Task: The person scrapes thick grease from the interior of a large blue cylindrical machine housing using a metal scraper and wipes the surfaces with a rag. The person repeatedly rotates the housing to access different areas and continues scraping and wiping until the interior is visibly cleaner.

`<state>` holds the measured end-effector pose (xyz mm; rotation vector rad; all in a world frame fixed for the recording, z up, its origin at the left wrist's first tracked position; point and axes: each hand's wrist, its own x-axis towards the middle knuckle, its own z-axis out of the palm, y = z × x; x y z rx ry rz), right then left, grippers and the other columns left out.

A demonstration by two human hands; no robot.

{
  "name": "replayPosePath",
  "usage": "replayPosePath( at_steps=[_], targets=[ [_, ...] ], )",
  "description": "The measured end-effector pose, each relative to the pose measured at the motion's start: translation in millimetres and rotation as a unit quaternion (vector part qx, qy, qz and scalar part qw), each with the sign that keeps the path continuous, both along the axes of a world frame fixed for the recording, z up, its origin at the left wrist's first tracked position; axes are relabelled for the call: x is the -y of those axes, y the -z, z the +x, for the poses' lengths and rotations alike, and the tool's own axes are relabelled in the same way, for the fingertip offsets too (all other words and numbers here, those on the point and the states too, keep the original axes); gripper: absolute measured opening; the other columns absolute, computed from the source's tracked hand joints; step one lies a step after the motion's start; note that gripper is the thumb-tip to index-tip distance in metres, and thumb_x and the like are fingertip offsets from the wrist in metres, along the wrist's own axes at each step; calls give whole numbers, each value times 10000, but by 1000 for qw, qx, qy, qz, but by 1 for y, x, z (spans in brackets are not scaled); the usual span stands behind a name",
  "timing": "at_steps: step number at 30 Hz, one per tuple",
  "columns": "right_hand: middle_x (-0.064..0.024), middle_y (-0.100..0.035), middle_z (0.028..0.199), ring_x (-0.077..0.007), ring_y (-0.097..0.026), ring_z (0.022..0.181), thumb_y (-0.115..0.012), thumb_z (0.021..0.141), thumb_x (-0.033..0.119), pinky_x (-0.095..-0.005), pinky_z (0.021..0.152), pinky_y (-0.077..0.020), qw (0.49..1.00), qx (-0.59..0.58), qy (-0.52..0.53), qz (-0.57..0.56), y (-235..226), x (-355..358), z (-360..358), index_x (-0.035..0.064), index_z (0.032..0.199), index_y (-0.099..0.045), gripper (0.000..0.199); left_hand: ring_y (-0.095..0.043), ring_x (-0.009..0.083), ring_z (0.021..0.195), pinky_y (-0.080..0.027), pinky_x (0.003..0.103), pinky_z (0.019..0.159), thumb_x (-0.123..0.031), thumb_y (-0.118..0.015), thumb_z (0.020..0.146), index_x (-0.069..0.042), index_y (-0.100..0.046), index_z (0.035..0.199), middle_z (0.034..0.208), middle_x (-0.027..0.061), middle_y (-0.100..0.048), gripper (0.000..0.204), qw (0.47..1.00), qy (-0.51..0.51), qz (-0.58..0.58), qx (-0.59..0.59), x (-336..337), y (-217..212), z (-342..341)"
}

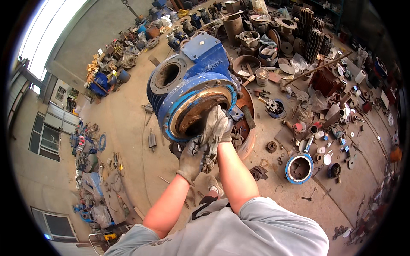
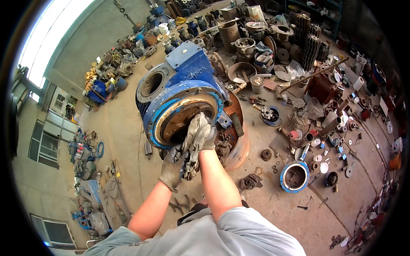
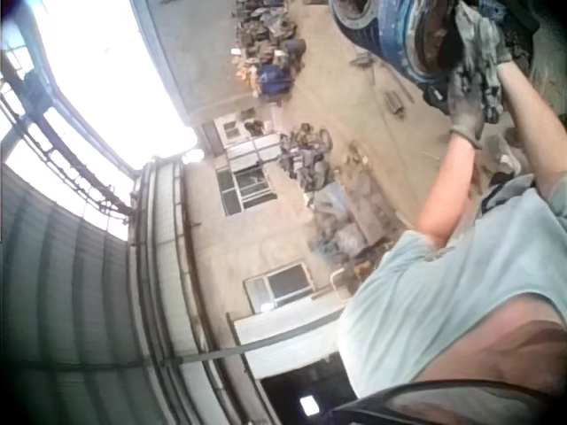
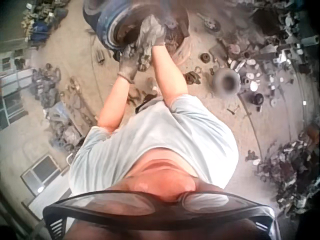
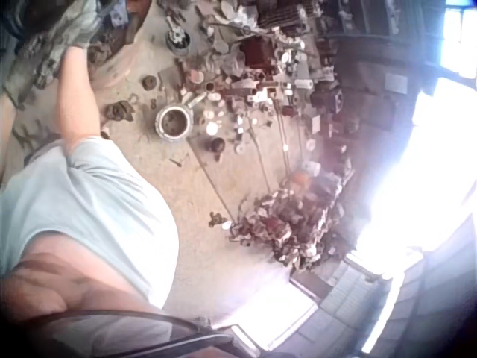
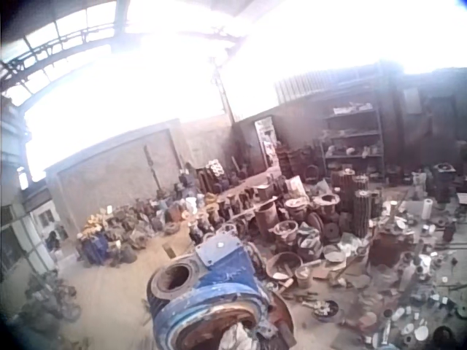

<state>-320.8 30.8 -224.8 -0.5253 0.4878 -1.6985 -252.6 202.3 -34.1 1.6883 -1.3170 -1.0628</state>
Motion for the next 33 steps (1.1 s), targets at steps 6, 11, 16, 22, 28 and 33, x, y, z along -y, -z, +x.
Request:
replayPosePath(
  at_steps=[6,11,16,22,28,33],
  targets=[
    [-166,-778,1273,-361,-739,1197,-633,984,126,-470,1063,-585,935,-91,-342,-30,-15,13,-69,23,1327,-732,372,-730,246,1158,-550,377,1052,-124,-693,1037,-18,-671,1396,1275,159,-775,375,1000,15,1,14,-12,64,36],
    [-221,-763,1295,-409,-719,1256,-636,1055,337,-476,1039,-571,641,-731,-233,5,-159,-7,-75,128,1306,-753,347,-713,398,1243,-528,436,1097,-164,-641,1054,-20,-660,1435,1314,236,-761,408,1000,-20,9,-12,-44,127,33],
    [-227,-782,1275,-382,-777,1167,-650,1004,256,-533,976,-595,399,-900,-132,-112,-141,-2,-82,69,1296,-728,355,-715,404,1223,-533,445,1069,-230,-657,1081,3,-670,1406,1311,250,-757,401,999,5,2,-51,-17,113,2],
    [-211,-819,1082,-368,-807,1041,-675,973,279,-505,905,-635,413,-888,-169,-116,-130,10,-71,58,1161,-783,310,-730,335,1193,-538,425,1052,-301,-667,1092,-1,-668,1410,1303,225,-767,437,999,-19,31,-17,-18,119,6],
    [-264,-794,1147,-461,-760,1060,-715,957,299,-495,939,-610,717,-669,-196,-24,-77,39,-80,22,1139,-804,343,-718,330,1241,-529,425,1074,-303,-662,1099,-27,-661,1436,1336,192,-763,435,996,-37,-33,-77,-29,123,9],
    [-230,-776,1238,-365,-746,1158,-693,985,220,-459,1022,-571,708,-674,-86,-192,-106,-3,-76,8,1280,-746,367,-715,339,1253,-521,426,1094,-261,-642,1107,-26,-656,1440,1348,191,-758,407,998,-44,-36,-12,-41,87,29]
  ],
)
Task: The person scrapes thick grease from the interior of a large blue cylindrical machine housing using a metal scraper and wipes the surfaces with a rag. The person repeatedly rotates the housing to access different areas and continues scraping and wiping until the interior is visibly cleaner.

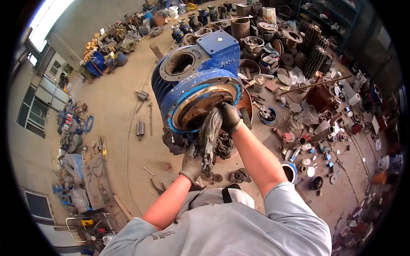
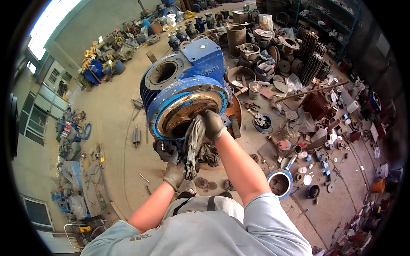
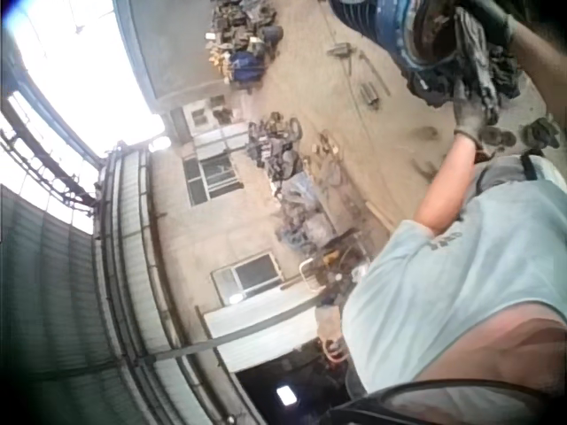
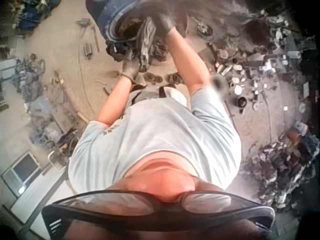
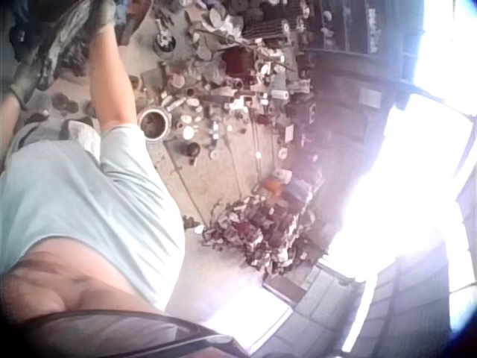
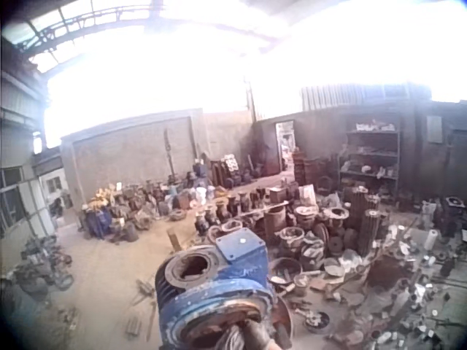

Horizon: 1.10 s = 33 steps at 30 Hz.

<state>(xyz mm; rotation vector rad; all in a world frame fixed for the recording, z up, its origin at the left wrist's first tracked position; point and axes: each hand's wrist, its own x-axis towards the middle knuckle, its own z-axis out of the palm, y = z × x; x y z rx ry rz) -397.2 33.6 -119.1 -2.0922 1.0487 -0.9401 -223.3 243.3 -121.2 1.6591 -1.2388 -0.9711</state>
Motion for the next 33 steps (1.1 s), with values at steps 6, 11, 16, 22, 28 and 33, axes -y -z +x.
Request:
replayPosePath(
  at_steps=[6,11,16,22,28,33],
  targets=[
    [-130,-758,1356,-262,-719,1250,-567,1088,224,-394,1084,-558,962,244,54,107,33,-4,32,64,1335,-739,341,-711,402,1253,-529,453,1085,-204,-676,1070,-32,-663,1408,1306,233,-754,379,980,42,-58,185,24,-62,-15],
    [-118,-766,1312,-264,-728,1245,-551,1086,230,-401,1057,-581,974,-93,193,67,23,-19,54,73,1273,-772,330,-726,356,1232,-544,422,1061,-233,-705,1065,-42,-670,1390,1289,192,-771,378,969,78,-16,232,42,-95,-9],
    [-84,-747,1347,-252,-695,1269,-541,1104,254,-415,1118,-541,669,716,-65,187,95,-9,81,86,1356,-725,355,-736,268,1197,-548,377,1056,-170,-719,1058,-22,-664,1388,1274,174,-782,366,960,147,16,239,48,-96,-14],
    [-136,-734,1436,-275,-679,1319,-541,1064,159,-384,1181,-487,779,585,124,189,100,-82,22,5,1480,-664,460,-717,195,1138,-563,347,1014,-86,-696,1067,-3,-661,1360,1233,95,-767,306,958,251,66,123,16,-22,35],
    [-265,-698,1445,-450,-651,1357,-574,1030,203,-488,1183,-502,939,252,226,63,44,-66,17,78,1506,-661,500,-722,195,1100,-568,348,986,-105,-708,1074,-1,-668,1337,1200,115,-771,286,936,323,66,125,48,-24,45],
    [-269,-712,1388,-465,-661,1303,-601,1035,253,-546,1111,-534,968,26,232,87,14,-38,26,104,1487,-645,478,-757,276,1138,-568,372,1016,-121,-728,1059,-7,-661,1390,1223,165,-794,356,927,359,23,106,80,-22,69]
  ],
)
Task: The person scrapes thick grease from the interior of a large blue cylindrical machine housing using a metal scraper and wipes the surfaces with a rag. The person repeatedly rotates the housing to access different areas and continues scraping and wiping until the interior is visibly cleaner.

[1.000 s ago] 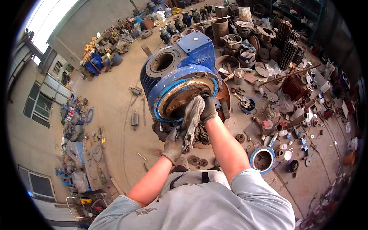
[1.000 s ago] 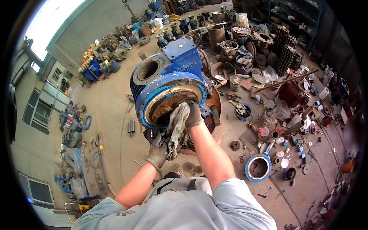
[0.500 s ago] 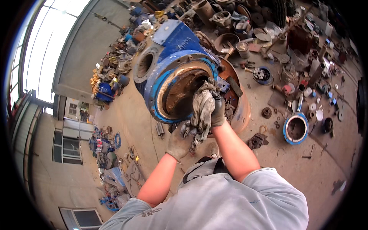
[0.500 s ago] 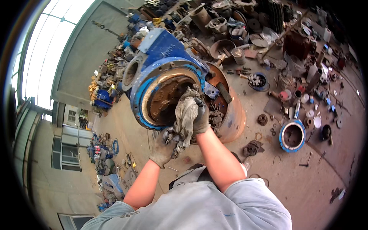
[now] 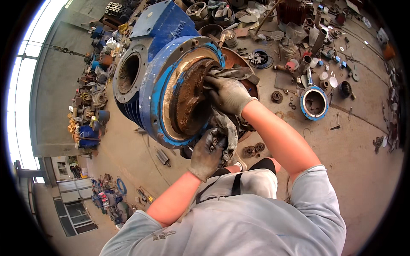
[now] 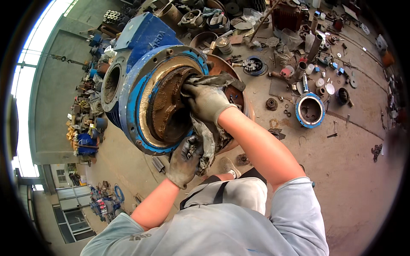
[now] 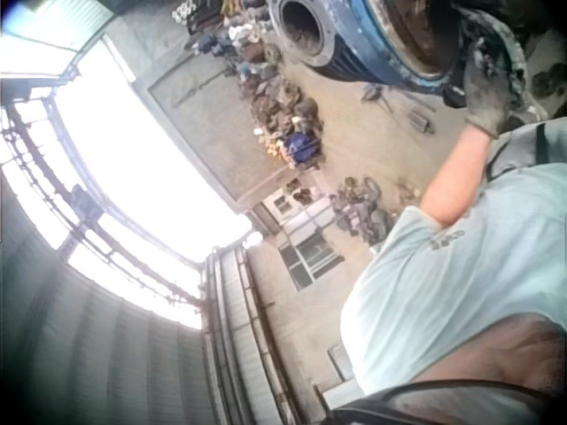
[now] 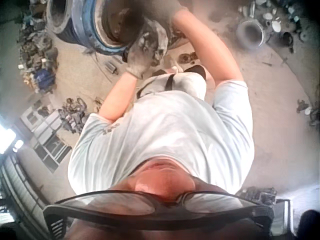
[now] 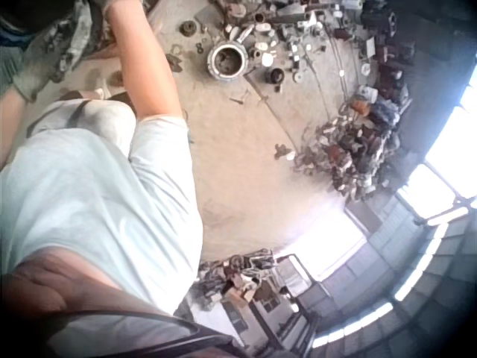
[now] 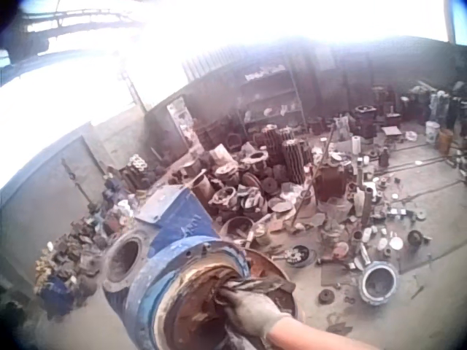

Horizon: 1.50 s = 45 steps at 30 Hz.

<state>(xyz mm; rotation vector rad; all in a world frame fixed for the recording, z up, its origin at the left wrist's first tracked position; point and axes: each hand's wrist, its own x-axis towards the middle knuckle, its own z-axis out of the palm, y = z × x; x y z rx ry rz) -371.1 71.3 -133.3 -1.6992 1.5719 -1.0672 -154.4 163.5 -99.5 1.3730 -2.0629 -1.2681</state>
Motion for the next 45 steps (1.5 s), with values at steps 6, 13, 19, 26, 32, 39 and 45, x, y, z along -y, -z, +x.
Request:
replayPosePath(
  at_steps=[6,13,19,26,32,39,45],
  targets=[
    [-239,-757,1300,-470,-700,1219,-586,1049,317,-567,1058,-550,988,-110,-15,103,-29,15,6,129,1429,-649,428,-753,313,1190,-561,402,1036,-161,-740,1057,-13,-664,1399,1270,176,-790,381,999,-6,12,-43,4,10,20],
    [-218,-795,1263,-403,-766,1184,-651,1021,297,-509,1012,-603,959,-228,-20,164,-61,16,16,73,1309,-769,383,-744,287,1224,-548,388,1071,-123,-724,1054,-5,-666,1402,1290,175,-783,372,999,-16,-36,-34,-5,9,24],
    [-215,-790,1297,-379,-779,1189,-656,1015,195,-489,986,-624,914,-339,-119,191,-78,25,8,88,1328,-778,353,-740,269,1231,-545,386,1065,-143,-712,1068,-4,-675,1382,1285,171,-784,345,997,-52,18,-62,-4,11,14],
    [-178,-755,1422,-346,-743,1292,-664,1039,238,-480,1061,-604,909,-347,-131,189,-72,30,-5,122,1418,-752,406,-734,314,1267,-530,391,1096,-71,-680,1024,-43,-681,1407,1323,194,-774,384,995,-72,-31,-62,-22,0,-7],
    [-188,-754,1414,-349,-742,1292,-713,1006,254,-467,1058,-603,888,-394,-163,169,-49,52,11,114,1361,-799,391,-729,214,1219,-537,361,1089,-51,-653,1034,-15,-664,1449,1337,132,-780,417,988,-120,1,-96,-22,16,-9],
    [-186,-768,1360,-368,-764,1162,-590,1078,199,-485,1041,-604,910,-325,-248,-61,8,68,-21,63,1351,-746,342,-737,191,1155,-553,355,1041,-78,-659,1055,-17,-700,1389,1280,119,-800,342,980,-148,15,-134,-44,-4,-47],
    [-130,-780,1196,-293,-724,1129,-461,1160,269,-461,1092,-538,532,747,-276,289,44,34,-11,54,1349,-682,362,-732,185,1134,-556,356,1022,-133,-696,1069,-9,-703,1375,1250,122,-804,330,977,-181,17,-110,-56,-3,-54]
  ],
)
